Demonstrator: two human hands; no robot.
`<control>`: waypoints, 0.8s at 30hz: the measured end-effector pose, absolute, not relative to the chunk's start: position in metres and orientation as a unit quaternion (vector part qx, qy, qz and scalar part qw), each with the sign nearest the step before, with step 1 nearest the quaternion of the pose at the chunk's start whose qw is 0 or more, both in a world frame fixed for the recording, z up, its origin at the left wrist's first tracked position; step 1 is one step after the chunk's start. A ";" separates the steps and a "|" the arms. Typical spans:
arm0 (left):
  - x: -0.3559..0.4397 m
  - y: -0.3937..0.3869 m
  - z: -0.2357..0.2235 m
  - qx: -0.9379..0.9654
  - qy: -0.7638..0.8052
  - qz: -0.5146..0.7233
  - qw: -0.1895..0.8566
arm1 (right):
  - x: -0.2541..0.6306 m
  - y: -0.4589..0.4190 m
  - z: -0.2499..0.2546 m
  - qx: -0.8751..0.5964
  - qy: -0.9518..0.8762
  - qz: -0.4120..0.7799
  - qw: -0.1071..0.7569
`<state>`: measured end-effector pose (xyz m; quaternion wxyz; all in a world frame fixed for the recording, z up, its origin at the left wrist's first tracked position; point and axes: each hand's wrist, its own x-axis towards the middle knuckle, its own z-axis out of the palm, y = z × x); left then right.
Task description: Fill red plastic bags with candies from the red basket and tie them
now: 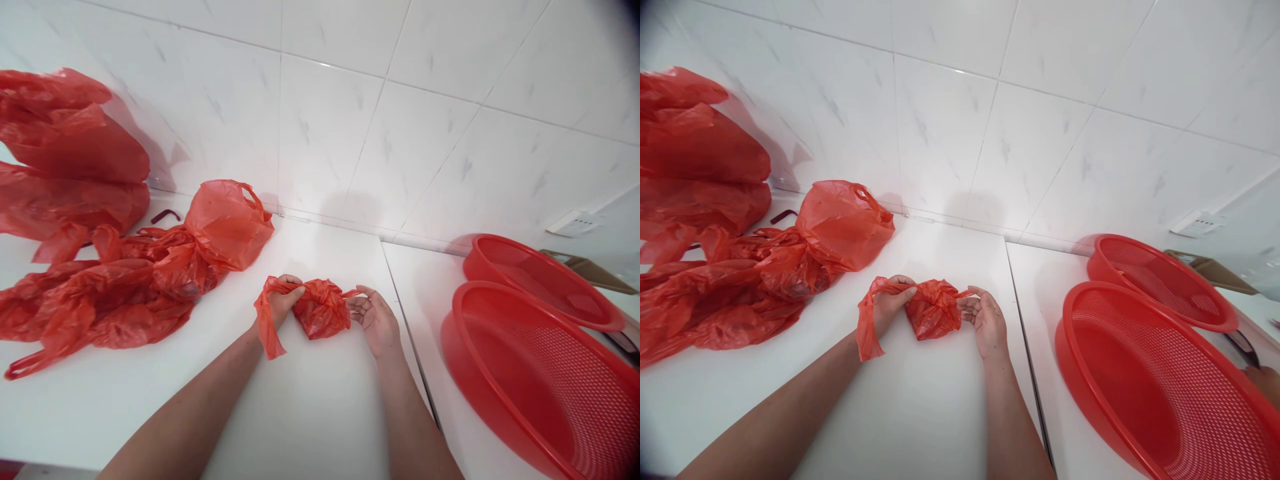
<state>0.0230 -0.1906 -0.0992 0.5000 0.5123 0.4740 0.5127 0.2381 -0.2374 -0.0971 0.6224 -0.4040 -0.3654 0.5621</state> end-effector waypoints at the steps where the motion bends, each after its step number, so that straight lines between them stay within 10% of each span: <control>1: 0.023 -0.191 -0.099 0.512 0.475 0.512 0.501 | 0.238 -0.237 -0.097 -0.406 -0.364 0.561 0.623; 24: 0.022 -0.190 -0.101 0.520 0.481 0.508 0.490 | 0.239 -0.235 -0.101 -0.420 -0.365 0.553 0.621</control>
